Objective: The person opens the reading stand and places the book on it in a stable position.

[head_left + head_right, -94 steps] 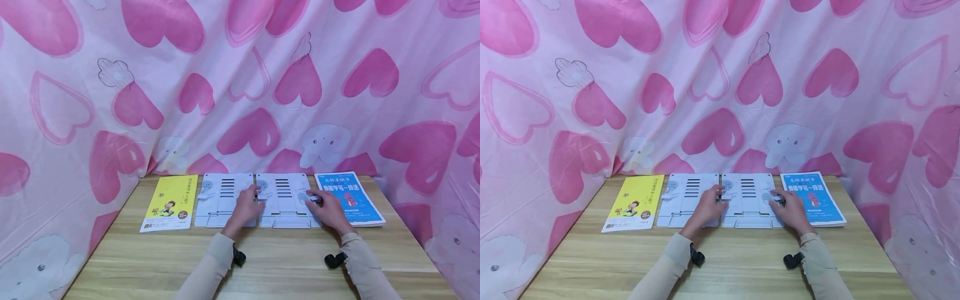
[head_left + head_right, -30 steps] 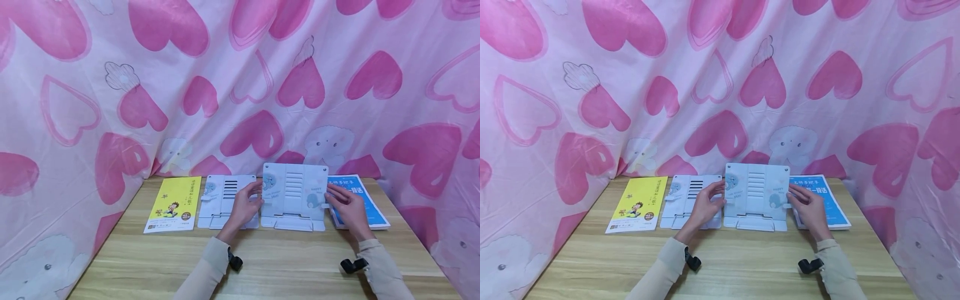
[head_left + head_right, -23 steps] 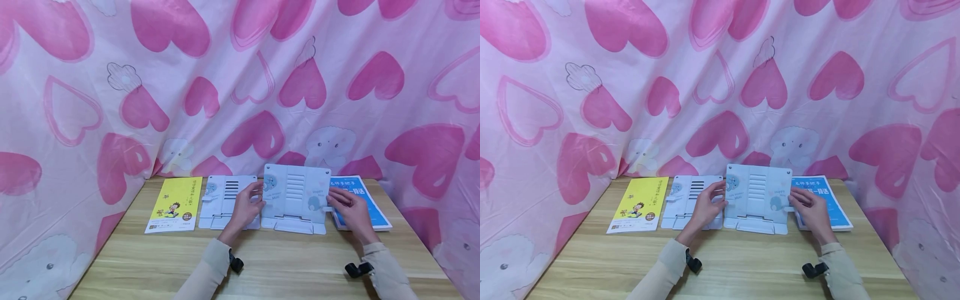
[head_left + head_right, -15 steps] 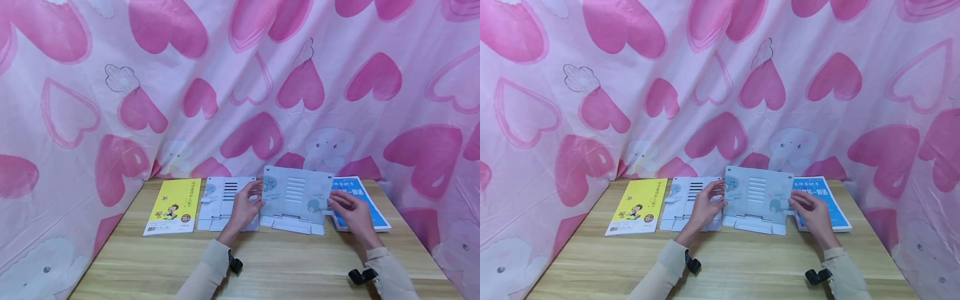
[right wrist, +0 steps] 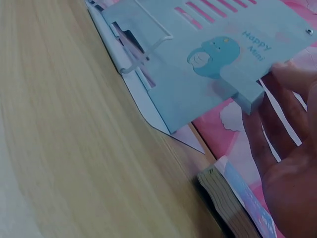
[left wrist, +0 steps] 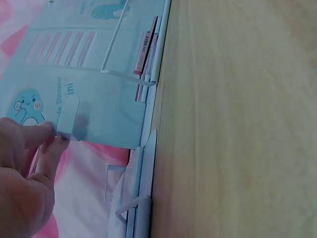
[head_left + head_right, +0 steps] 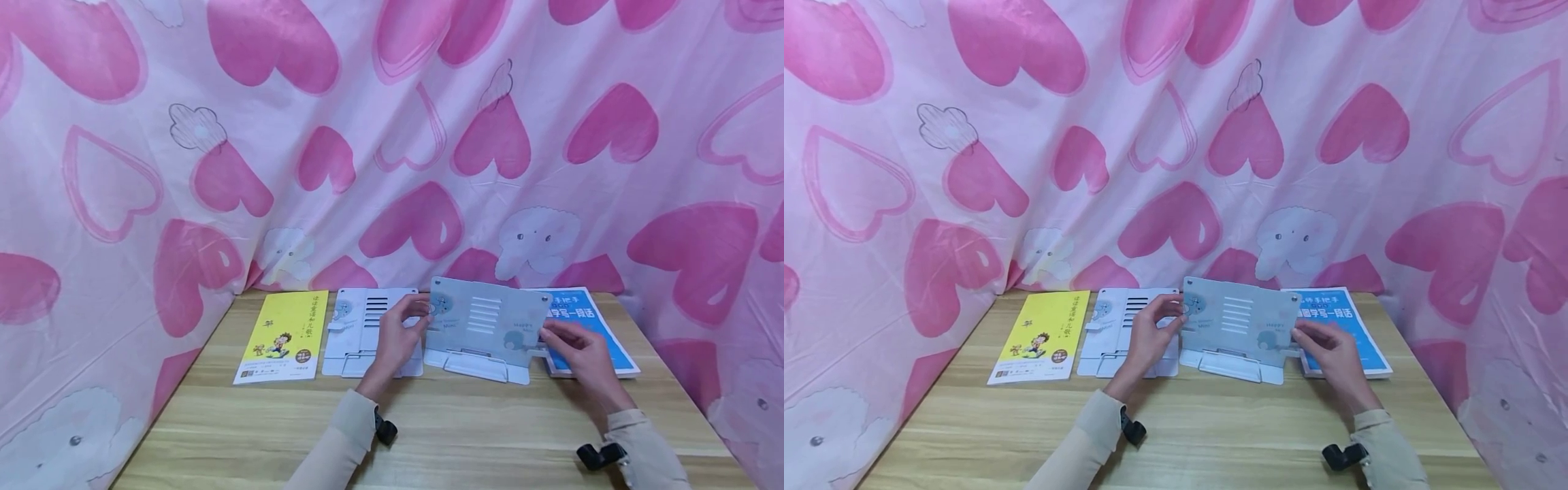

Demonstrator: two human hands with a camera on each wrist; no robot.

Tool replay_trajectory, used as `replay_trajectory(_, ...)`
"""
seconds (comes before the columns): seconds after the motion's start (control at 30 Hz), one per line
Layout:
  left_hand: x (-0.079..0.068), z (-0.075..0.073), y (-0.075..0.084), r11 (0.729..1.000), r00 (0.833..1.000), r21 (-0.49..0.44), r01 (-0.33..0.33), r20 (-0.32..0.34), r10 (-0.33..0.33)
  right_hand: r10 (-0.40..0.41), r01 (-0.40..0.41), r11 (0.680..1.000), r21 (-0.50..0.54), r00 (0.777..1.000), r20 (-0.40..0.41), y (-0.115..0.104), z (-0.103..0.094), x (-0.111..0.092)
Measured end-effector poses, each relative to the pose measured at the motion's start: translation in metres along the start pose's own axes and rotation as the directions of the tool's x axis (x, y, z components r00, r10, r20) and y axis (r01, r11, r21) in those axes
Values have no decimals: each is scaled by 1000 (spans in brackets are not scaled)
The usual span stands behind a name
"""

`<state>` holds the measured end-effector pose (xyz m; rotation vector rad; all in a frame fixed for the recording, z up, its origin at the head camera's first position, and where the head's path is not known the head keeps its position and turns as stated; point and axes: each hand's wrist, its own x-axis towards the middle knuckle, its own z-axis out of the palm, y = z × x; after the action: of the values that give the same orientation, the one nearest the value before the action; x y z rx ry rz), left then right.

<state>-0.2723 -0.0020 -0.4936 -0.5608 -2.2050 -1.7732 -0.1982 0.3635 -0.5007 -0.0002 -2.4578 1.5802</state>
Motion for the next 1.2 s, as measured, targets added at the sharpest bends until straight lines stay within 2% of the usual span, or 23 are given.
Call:
replay_trajectory(0.2,2,-1,0,1000,1000,23,-12,21,11,62,-66,996,68,996,62,3,-4,0)
replay_trajectory(0.4,7,5,-1,1000,1000,3,-22,-4,22,113,-127,984,124,987,119,4,-5,-2)
replay_trajectory(0.6,10,8,-4,998,999,-55,0,-36,-2,40,-68,983,171,986,162,5,-3,-3)
replay_trajectory(0.8,10,4,-5,994,999,-106,3,-46,-8,-36,-25,967,255,972,230,5,0,-3)
replay_trajectory(0.93,11,3,-6,993,1000,-122,-2,-27,-1,-73,-21,959,284,946,316,5,2,-4)
replay_trajectory(1.03,12,2,-8,992,999,-130,-6,-38,1,-96,-27,957,289,910,404,2,5,-3)
replay_trajectory(1.13,13,2,-11,989,997,-147,-1,-70,-9,-109,-9,968,250,886,450,-2,12,-3)
replay_trajectory(1.2,13,2,-12,987,996,-159,14,-89,-28,-120,28,979,203,881,458,-5,18,-4)
